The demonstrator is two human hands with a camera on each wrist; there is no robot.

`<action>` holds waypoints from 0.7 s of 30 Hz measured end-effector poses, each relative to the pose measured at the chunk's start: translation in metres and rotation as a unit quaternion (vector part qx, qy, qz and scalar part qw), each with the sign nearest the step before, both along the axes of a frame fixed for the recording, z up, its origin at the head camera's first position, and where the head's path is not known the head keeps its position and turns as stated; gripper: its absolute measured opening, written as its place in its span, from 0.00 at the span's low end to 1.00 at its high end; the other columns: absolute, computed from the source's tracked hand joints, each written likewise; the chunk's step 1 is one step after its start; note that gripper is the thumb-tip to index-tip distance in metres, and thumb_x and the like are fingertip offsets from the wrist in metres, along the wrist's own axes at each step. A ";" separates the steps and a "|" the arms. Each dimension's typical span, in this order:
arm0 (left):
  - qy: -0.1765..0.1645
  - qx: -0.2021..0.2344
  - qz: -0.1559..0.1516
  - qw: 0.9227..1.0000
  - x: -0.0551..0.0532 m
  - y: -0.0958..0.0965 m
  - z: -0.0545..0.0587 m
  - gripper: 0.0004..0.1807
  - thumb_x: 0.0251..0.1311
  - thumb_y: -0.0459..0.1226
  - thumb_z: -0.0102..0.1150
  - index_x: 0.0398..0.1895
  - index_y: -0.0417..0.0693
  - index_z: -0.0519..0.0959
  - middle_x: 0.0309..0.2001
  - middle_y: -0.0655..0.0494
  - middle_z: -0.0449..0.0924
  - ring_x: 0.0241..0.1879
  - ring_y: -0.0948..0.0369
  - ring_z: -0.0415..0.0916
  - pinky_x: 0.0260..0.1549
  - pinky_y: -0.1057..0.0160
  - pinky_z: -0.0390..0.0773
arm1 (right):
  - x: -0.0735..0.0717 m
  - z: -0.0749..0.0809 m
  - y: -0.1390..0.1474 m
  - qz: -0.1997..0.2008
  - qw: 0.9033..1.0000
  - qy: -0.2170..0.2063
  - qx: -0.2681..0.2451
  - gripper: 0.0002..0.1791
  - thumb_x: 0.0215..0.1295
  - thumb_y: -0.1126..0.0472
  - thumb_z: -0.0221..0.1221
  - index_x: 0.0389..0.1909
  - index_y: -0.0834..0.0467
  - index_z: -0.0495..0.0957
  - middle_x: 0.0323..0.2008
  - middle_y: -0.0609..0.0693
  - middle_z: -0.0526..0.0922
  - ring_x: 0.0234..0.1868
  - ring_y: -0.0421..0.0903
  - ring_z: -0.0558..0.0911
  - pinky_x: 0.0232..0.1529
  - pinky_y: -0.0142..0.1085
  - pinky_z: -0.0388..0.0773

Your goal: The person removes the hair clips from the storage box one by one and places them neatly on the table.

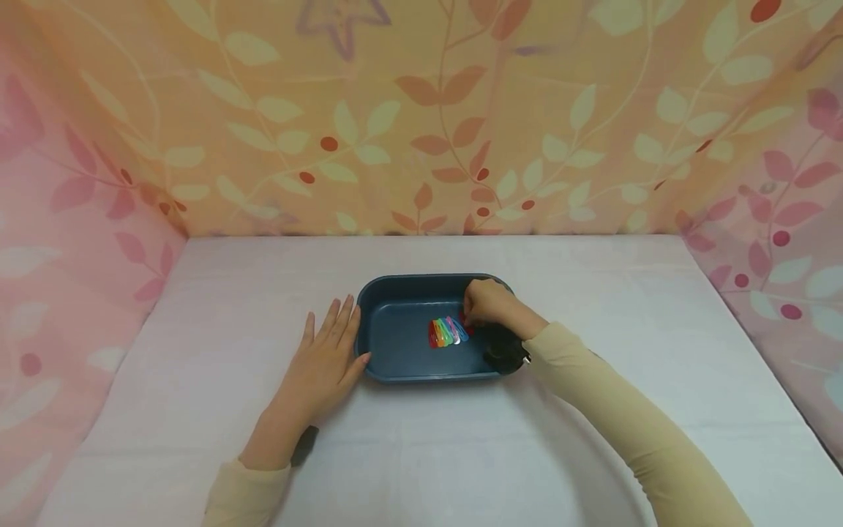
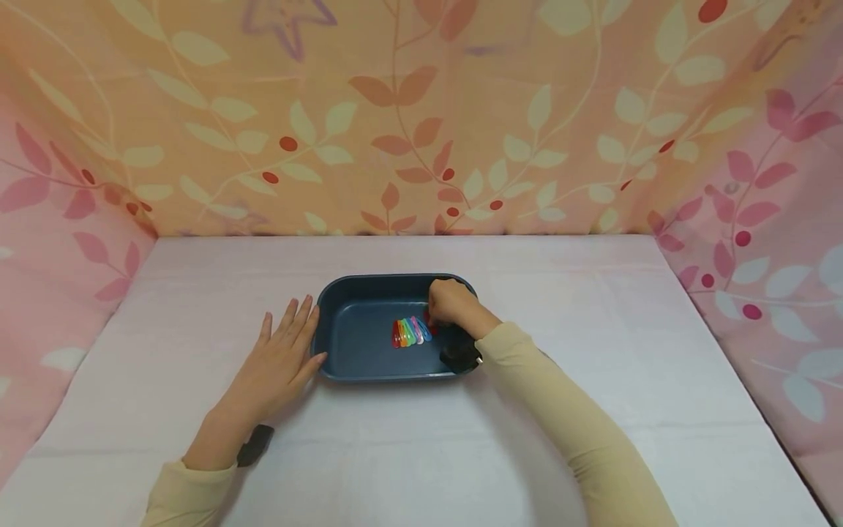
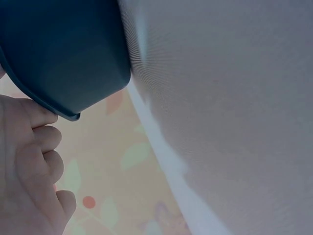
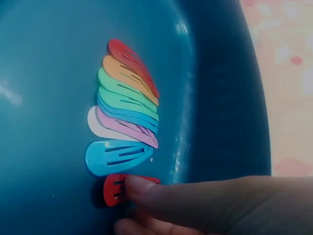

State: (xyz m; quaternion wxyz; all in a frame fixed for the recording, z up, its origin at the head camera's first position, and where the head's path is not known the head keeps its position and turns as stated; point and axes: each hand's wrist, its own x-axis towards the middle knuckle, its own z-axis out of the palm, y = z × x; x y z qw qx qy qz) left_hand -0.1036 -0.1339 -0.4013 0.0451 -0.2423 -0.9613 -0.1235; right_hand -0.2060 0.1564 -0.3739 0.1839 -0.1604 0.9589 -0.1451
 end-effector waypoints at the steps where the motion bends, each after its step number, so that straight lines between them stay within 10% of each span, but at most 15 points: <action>1: 0.000 0.001 0.000 1.000 0.000 0.000 0.001 0.39 0.68 0.50 0.45 0.72 0.35 0.48 0.74 0.42 0.40 0.73 0.49 0.34 0.66 0.42 0.35 | 0.000 -0.001 0.000 -0.002 1.000 -0.003 0.001 0.09 0.47 0.63 0.69 0.16 0.58 0.78 0.13 0.46 0.76 0.15 0.40 0.74 0.18 0.30 0.69; 11: 0.004 0.004 -0.002 1.000 0.001 0.000 0.000 0.39 0.68 0.50 0.45 0.72 0.35 0.48 0.74 0.42 0.41 0.73 0.47 0.37 0.66 0.41 0.37 | -0.001 -0.007 0.002 -0.022 0.999 -0.036 -0.034 0.08 0.49 0.65 0.67 0.15 0.59 0.80 0.13 0.46 0.79 0.14 0.39 0.76 0.19 0.30 0.74; 21: 0.006 0.014 -0.004 1.000 0.001 0.000 0.000 0.38 0.68 0.49 0.45 0.73 0.36 0.48 0.74 0.43 0.41 0.73 0.48 0.36 0.66 0.41 0.36 | 0.004 0.000 -0.003 -0.024 0.999 0.037 0.023 0.14 0.52 0.64 0.63 0.10 0.57 0.75 0.10 0.46 0.74 0.14 0.42 0.72 0.16 0.32 0.67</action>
